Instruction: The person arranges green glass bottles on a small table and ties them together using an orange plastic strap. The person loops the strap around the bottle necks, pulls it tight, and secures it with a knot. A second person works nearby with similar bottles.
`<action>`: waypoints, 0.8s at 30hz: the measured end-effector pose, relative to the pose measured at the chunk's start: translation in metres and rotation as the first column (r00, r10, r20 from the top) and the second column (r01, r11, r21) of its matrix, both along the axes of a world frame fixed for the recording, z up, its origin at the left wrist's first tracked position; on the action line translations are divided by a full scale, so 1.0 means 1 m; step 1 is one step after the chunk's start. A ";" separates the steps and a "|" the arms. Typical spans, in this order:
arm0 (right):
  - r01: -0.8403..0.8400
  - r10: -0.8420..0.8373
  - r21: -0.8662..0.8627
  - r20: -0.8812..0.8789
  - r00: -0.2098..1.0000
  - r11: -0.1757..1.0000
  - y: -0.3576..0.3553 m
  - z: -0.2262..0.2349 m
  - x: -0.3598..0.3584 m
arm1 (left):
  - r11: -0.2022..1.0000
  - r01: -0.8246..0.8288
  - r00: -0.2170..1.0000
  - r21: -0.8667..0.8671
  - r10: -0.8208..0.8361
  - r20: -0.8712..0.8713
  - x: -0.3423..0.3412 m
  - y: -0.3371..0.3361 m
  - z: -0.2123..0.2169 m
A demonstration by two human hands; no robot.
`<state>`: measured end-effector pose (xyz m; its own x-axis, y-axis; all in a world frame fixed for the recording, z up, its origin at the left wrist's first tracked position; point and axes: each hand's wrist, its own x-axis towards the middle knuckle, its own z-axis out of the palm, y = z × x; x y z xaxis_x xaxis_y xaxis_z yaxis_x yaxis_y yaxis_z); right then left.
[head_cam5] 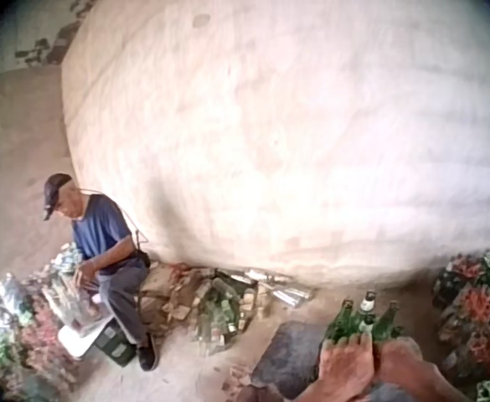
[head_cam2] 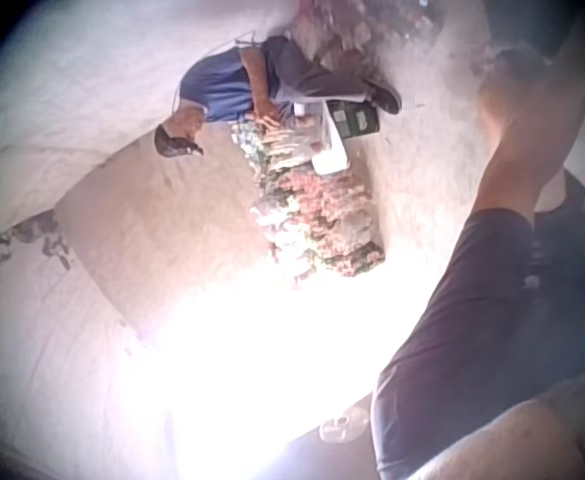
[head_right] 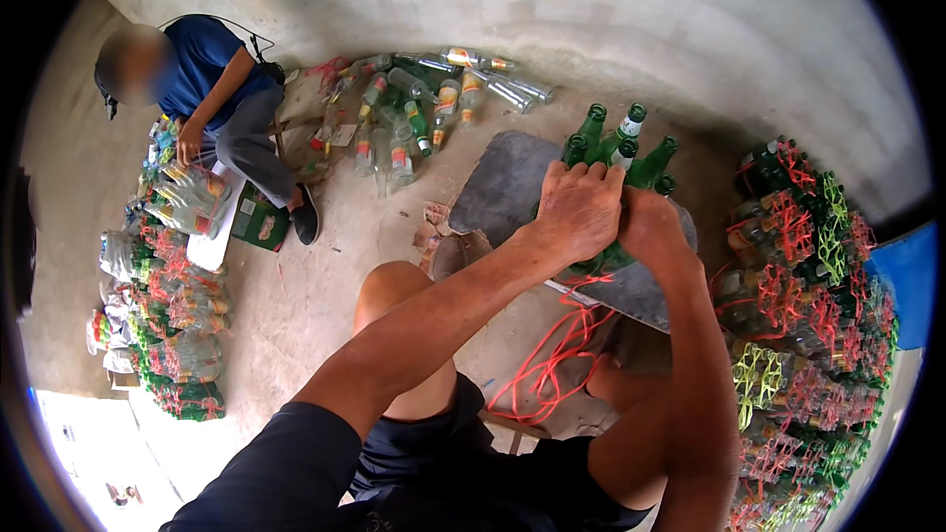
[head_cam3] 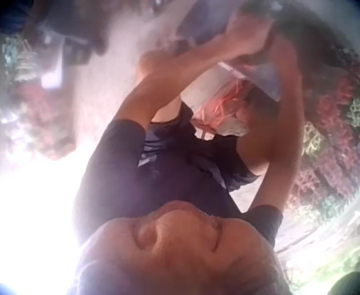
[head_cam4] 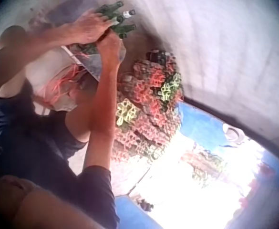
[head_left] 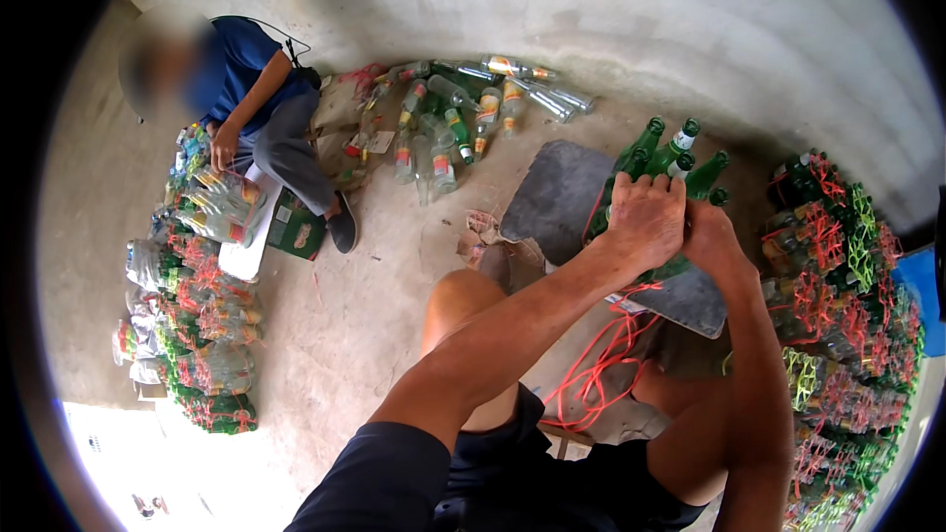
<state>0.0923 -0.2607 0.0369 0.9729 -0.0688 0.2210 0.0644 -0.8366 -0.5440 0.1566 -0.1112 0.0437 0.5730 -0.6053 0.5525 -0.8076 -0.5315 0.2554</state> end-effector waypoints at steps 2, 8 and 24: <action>-0.001 0.002 -0.003 0.007 1.000 1.000 0.000 -0.004 0.001 | 1.000 0.001 1.000 0.001 -0.001 -0.010 -0.001 0.001 0.000; -0.008 0.007 -0.033 -0.026 1.000 0.999 0.001 0.003 0.001 | 1.000 0.009 1.000 -0.005 -0.010 -0.013 0.000 0.002 0.001; 0.026 -0.027 -0.084 -0.018 0.999 0.996 -0.002 -0.005 0.002 | 0.998 0.035 0.999 0.059 -0.034 -0.020 -0.001 0.003 0.012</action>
<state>0.0942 -0.2625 0.0319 0.9750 -0.0768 0.2084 0.0318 -0.8804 -0.4731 0.1559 -0.1079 0.0554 0.5612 -0.6561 0.5045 -0.8211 -0.5179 0.2398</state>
